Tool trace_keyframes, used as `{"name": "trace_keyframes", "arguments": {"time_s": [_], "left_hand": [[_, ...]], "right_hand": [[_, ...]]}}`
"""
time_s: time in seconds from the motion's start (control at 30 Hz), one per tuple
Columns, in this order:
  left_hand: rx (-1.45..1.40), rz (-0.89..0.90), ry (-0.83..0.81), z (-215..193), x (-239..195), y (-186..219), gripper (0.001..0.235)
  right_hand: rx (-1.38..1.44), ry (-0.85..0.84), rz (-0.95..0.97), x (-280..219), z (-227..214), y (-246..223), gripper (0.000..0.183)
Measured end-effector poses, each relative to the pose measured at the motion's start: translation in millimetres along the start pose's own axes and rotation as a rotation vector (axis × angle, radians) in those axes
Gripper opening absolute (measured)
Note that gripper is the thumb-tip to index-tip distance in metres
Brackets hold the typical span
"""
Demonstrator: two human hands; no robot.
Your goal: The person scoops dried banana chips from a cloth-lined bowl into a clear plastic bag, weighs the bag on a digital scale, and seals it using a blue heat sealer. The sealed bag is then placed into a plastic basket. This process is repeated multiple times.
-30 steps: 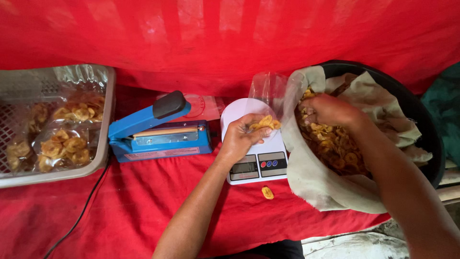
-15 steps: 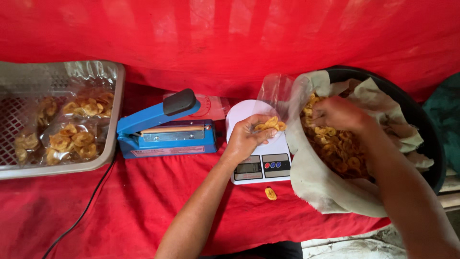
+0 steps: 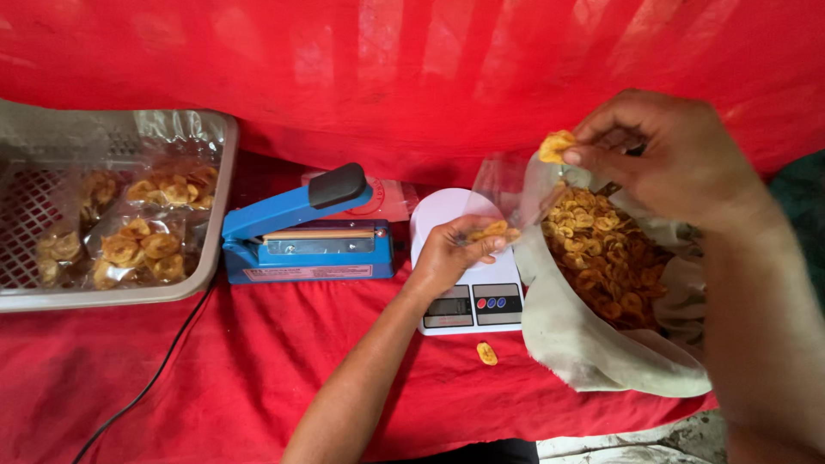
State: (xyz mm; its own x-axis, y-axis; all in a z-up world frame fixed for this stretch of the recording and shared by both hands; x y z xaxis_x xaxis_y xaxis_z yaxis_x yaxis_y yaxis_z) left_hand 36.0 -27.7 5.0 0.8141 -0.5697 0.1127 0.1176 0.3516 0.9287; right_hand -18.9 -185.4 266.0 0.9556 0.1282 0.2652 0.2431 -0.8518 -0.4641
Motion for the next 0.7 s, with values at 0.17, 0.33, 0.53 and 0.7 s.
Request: {"name": "trace_keyframes", "arguments": {"time_s": [0.17,0.33,0.53,0.7], "left_hand": [[-0.046,0.013,-0.050,-1,4,-7,0.043],[-0.083,0.000,-0.047,-2,6,-16,0.047],[-0.073,-0.018,-0.049,0,6,-14,0.047],[-0.042,-0.062,-0.063,2,2,-7,0.046]], "right_hand": [[-0.131,0.059,-0.220,3,5,-16,0.023],[-0.183,0.026,-0.273,-4,0,-17,0.024],[-0.309,-0.078,-0.318,-6,5,-20,0.025],[-0.433,-0.116,-0.421,-1,13,-20,0.026]]}}
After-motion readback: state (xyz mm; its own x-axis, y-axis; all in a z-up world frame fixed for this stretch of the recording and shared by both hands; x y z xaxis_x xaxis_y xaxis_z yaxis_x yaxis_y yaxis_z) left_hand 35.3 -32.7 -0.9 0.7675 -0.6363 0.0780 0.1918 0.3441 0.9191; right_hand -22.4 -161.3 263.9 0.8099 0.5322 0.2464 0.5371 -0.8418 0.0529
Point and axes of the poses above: each hand's wrist, its own x-axis towards the middle knuckle, its own z-axis out of the palm, y = z × x, the point moved 4 cm from there along x, towards the middle knuckle, and after that the axes turned 6 degrees about -z, right-handed, at the moved point
